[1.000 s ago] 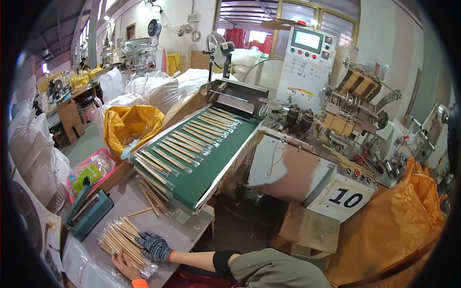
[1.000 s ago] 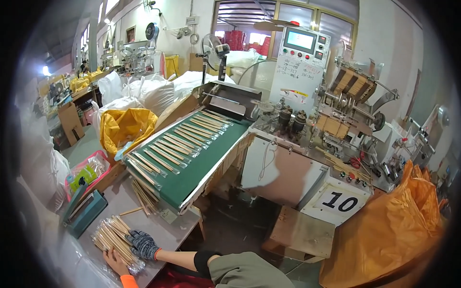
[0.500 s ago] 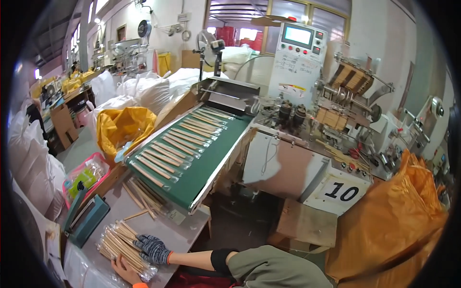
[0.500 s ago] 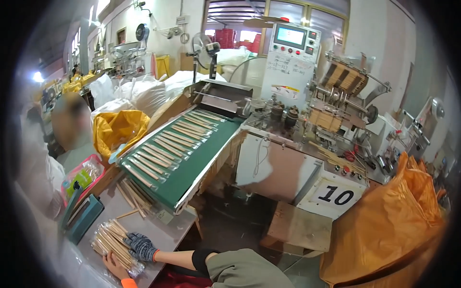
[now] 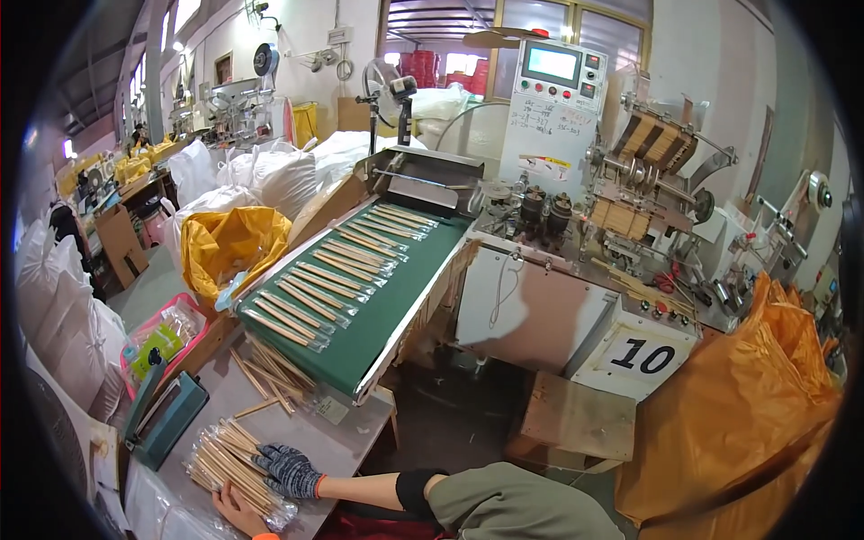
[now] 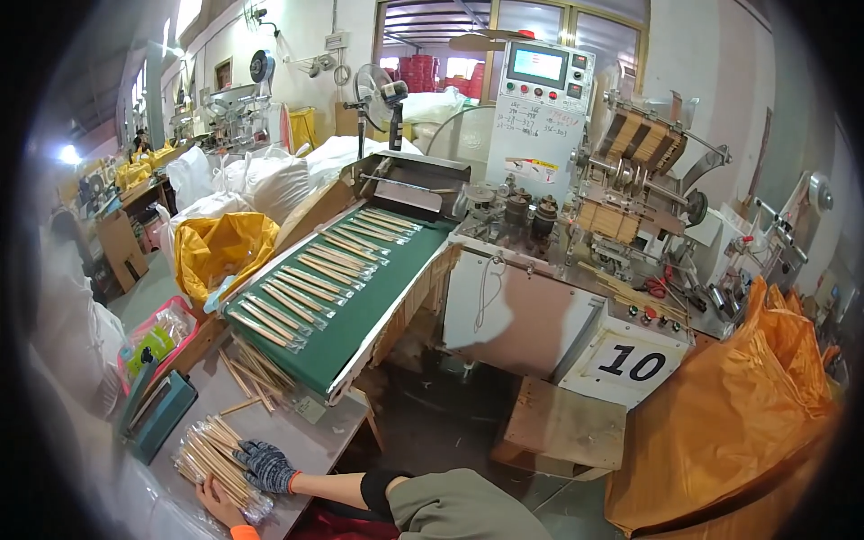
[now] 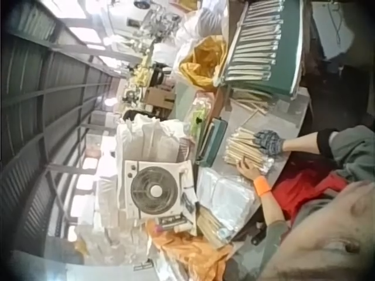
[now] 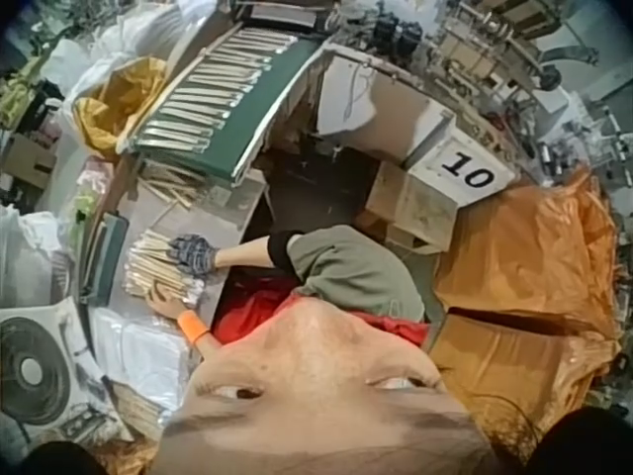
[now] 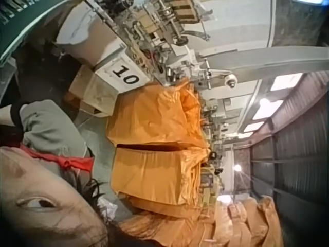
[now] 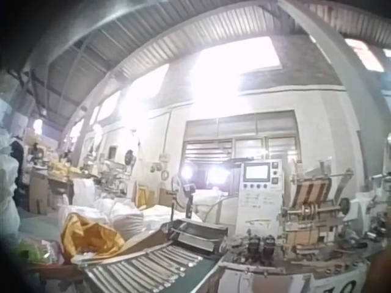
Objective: Organizing thin wooden sticks into bundles, placing them into plastic bags, and sealing the bags using a tool.
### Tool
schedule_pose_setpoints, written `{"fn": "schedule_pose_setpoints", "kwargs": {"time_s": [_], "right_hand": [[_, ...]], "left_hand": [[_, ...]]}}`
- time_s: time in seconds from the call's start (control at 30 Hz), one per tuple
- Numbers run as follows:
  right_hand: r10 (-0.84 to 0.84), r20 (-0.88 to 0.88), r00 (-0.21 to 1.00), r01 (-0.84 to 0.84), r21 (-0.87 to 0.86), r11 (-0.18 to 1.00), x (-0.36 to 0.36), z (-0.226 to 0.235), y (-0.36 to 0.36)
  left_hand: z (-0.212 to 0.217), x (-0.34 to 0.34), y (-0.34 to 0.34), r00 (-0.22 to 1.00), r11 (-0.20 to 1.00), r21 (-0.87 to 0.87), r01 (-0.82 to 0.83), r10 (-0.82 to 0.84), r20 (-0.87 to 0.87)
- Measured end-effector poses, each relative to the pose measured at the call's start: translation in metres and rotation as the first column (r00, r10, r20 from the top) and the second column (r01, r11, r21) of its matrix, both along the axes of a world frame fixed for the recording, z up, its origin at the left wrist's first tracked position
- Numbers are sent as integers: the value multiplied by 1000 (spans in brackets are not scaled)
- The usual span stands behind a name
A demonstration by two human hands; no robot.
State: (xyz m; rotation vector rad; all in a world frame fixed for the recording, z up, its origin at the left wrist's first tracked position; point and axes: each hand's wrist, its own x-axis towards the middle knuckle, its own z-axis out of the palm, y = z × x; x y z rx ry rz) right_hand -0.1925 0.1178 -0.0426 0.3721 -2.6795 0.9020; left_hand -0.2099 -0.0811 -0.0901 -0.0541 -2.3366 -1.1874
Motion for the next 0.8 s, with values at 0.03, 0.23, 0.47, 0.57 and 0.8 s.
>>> {"fn": "schedule_pose_setpoints", "kwargs": {"time_s": [0.03, 0.23, 0.47, 0.57, 0.8], "right_hand": [[3, 1, 1000, -3, -2, 1000, 0, 1, 0], [-9, 10, 1000, 9, 39, 999, -2, -8, 0], [-4, 24, 1000, 2, 56, 998, -9, -11, -3], [-16, -44, 999, 19, 69, 997, -11, -7, 0], [-51, 36, 998, 39, 280, 959, -78, 10, 30]], "left_hand": [[1, 0, -1, 1000, 1000, -2, -3, 3, 1], [4, 4, 2, 999, 999, 2, 34, -34, -24], [6, 5, 4, 999, 998, -38, -43, 42, -34], [16, 5, 12, 999, 999, 22, -41, 41, -3], [25, 7, 16, 997, 997, 37, -74, 74, -3]]}}
